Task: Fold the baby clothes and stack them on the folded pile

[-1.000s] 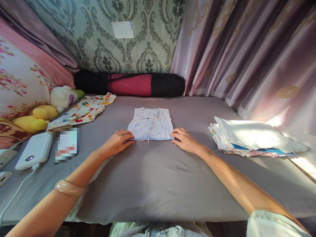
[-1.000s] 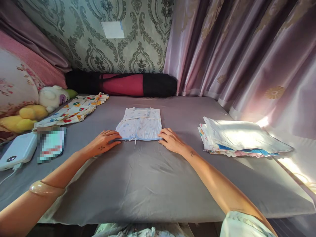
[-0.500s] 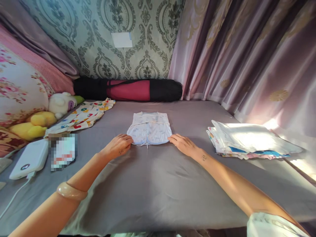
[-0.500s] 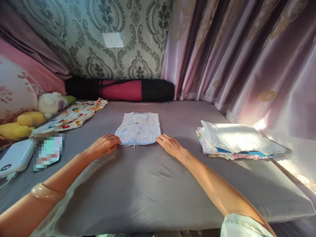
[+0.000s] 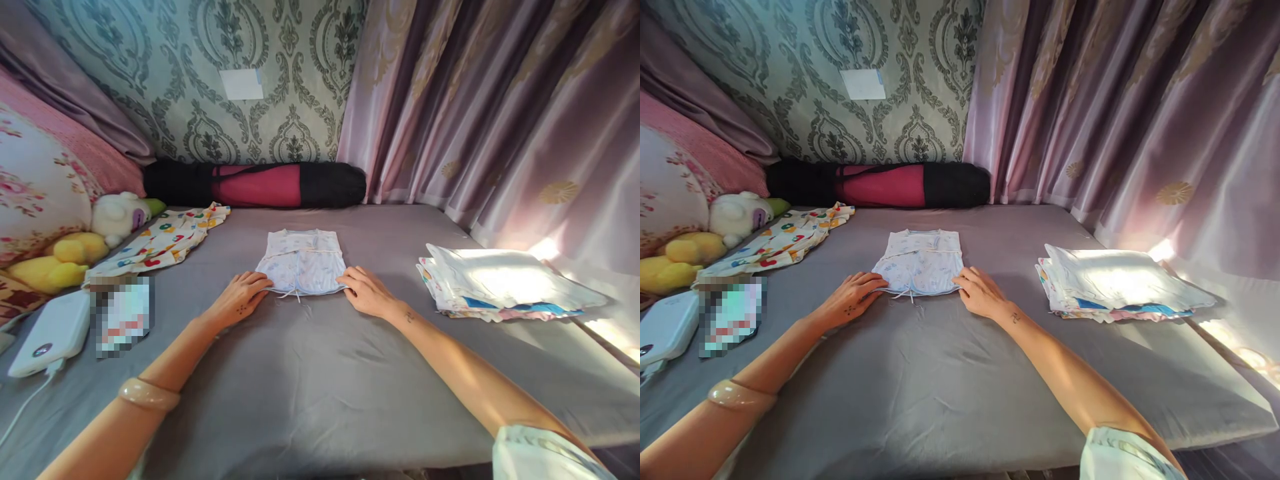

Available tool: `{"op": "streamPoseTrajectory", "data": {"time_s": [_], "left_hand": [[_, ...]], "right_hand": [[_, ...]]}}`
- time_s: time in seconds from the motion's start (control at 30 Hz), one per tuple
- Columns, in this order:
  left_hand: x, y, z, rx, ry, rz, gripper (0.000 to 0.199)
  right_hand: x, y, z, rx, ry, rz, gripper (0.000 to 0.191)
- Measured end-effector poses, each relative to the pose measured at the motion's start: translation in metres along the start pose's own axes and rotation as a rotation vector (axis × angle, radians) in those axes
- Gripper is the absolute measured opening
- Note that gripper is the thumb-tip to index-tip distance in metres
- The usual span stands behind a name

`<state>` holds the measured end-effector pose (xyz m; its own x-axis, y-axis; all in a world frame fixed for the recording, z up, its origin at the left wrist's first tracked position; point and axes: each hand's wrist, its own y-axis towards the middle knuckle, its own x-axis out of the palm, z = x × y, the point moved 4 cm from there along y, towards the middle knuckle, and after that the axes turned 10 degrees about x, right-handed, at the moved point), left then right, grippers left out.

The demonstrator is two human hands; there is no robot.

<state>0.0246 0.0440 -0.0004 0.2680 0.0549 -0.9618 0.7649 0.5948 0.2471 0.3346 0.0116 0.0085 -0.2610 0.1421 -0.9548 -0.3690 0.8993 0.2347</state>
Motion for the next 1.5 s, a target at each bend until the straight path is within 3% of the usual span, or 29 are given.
{"op": "streamPoseTrajectory", "data": {"time_s": [0.1, 0.2, 0.4, 0.67, 0.8, 0.9, 1.03, 1.23, 1.5], "left_hand": [[0.001, -0.003, -0.004, 0.071, 0.0, -0.017, 0.04], [0.003, -0.006, -0.006, 0.118, 0.005, -0.043, 0.047], [-0.003, 0.001, -0.007, 0.058, -0.044, -0.082, 0.046], [-0.035, 0.004, 0.004, 0.008, -0.06, -0.088, 0.045], [-0.037, -0.007, 0.02, 0.049, -0.106, -0.111, 0.044], [-0.032, -0.012, 0.023, 0.005, -0.167, -0.085, 0.04], [-0.023, 0.0, 0.01, -0.182, -0.215, 0.042, 0.037], [-0.02, 0.03, 0.001, -0.336, 0.005, 0.299, 0.035], [-0.013, 0.065, -0.014, -0.459, 0.143, 0.34, 0.035]], "right_hand": [[0.005, 0.004, -0.001, -0.098, -0.003, 0.034, 0.039], [0.012, 0.006, -0.002, -0.152, 0.019, -0.034, 0.047], [0.002, 0.009, 0.002, -0.048, 0.063, -0.195, 0.066], [-0.025, 0.004, 0.003, -0.053, 0.092, -0.206, 0.064], [-0.027, -0.011, 0.003, -0.068, 0.093, -0.207, 0.066], [-0.027, -0.016, 0.001, -0.053, 0.094, -0.221, 0.063], [-0.029, -0.004, -0.001, 0.072, 0.118, -0.126, 0.052], [-0.022, 0.029, 0.0, 0.166, 0.085, 0.113, 0.055], [-0.004, 0.067, 0.008, 0.271, -0.058, 0.258, 0.051]]}}
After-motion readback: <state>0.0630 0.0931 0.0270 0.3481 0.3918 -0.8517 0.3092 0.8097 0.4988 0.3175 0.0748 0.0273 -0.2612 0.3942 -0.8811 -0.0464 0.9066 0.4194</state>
